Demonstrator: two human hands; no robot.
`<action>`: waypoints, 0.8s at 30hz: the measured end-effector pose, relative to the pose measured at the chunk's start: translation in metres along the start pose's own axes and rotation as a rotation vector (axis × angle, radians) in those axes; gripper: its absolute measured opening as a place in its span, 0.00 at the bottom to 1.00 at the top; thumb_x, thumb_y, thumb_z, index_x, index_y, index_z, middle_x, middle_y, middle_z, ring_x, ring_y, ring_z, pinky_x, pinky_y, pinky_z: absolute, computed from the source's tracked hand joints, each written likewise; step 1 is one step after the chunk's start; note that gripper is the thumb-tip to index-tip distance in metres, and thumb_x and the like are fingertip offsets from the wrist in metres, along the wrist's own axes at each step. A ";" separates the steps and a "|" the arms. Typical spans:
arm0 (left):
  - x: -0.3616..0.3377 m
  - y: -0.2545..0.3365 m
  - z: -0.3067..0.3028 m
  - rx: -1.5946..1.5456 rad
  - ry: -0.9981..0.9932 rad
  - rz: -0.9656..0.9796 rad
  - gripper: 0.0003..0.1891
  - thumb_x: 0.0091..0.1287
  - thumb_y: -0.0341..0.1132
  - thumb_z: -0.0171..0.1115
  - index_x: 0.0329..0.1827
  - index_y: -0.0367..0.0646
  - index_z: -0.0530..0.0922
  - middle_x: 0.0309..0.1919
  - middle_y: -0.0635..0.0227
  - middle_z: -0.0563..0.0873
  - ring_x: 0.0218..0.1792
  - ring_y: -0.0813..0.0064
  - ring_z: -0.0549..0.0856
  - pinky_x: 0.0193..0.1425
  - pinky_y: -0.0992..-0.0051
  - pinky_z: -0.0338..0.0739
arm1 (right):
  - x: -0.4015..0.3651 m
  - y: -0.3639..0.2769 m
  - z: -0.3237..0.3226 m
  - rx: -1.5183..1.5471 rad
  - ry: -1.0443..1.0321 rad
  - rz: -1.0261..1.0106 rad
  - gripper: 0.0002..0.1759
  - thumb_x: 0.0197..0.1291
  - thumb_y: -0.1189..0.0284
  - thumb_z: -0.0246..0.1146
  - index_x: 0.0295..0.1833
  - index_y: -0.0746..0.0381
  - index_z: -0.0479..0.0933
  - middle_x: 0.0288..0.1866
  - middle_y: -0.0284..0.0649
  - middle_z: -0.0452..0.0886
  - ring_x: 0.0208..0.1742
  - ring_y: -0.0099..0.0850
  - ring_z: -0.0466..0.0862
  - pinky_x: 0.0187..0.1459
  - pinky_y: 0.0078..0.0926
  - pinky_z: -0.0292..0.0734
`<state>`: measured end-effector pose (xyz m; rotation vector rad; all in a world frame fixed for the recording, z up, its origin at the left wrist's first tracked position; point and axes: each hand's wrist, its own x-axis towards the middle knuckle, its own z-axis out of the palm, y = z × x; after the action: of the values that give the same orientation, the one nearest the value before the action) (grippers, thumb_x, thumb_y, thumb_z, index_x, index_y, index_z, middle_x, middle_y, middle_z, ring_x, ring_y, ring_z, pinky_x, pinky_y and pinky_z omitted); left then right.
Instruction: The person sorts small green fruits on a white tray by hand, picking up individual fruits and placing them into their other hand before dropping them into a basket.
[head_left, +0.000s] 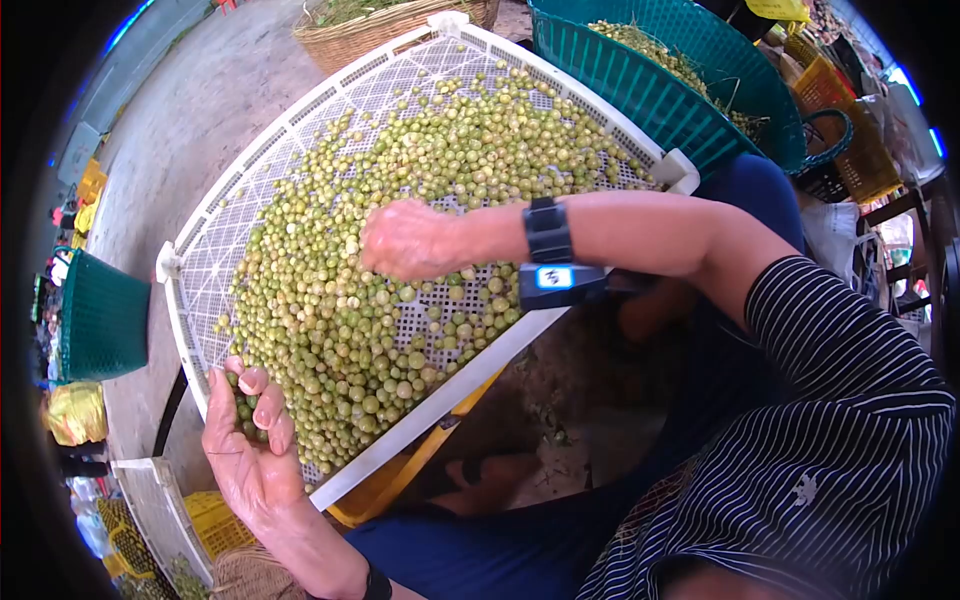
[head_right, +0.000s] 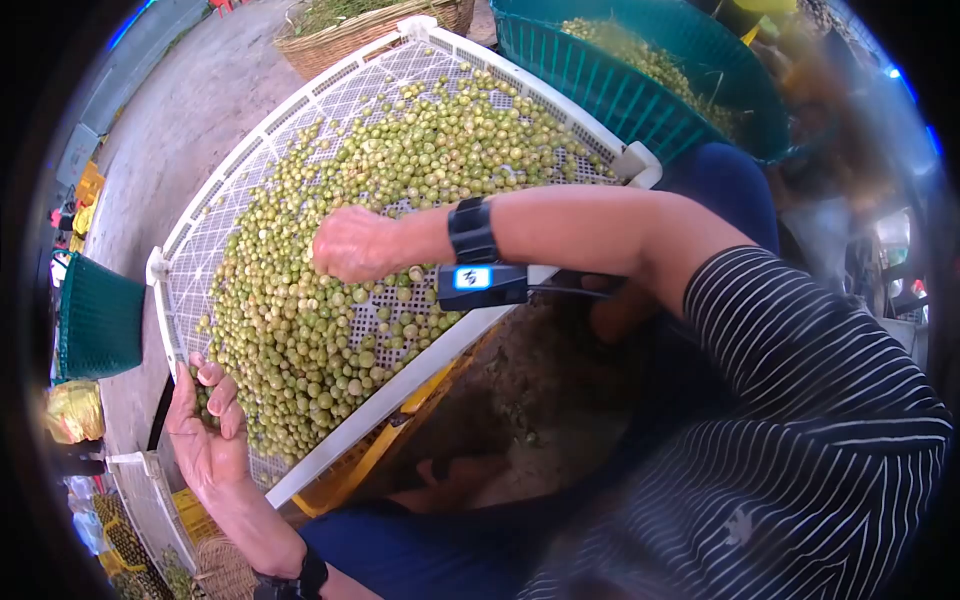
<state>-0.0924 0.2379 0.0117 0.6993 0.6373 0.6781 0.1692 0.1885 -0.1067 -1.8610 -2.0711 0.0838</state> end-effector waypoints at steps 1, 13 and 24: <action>0.000 0.000 -0.001 0.002 -0.001 -0.003 0.11 0.73 0.38 0.48 0.46 0.39 0.69 0.30 0.66 0.72 0.21 0.82 0.68 0.13 0.85 0.57 | 0.005 -0.001 0.015 0.003 0.049 -0.109 0.06 0.44 0.79 0.55 0.21 0.61 0.77 0.18 0.41 0.74 0.21 0.33 0.75 0.20 0.29 0.73; -0.001 -0.002 0.001 0.022 -0.021 -0.005 0.10 0.71 0.38 0.51 0.45 0.40 0.70 0.29 0.67 0.73 0.21 0.82 0.68 0.13 0.86 0.57 | 0.007 0.004 0.009 -0.112 -0.059 -0.256 0.03 0.40 0.76 0.57 0.23 0.62 0.77 0.23 0.44 0.77 0.31 0.44 0.80 0.29 0.39 0.75; 0.000 -0.006 0.000 0.047 -0.025 -0.016 0.10 0.70 0.38 0.53 0.44 0.40 0.71 0.30 0.67 0.73 0.22 0.81 0.69 0.14 0.85 0.58 | 0.002 0.001 -0.011 0.114 -0.015 -0.259 0.03 0.39 0.78 0.54 0.18 0.64 0.72 0.15 0.47 0.71 0.21 0.45 0.74 0.21 0.41 0.68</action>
<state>-0.0904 0.2345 0.0078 0.7446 0.6375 0.6402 0.1732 0.1887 -0.0965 -1.5176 -2.2483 0.1465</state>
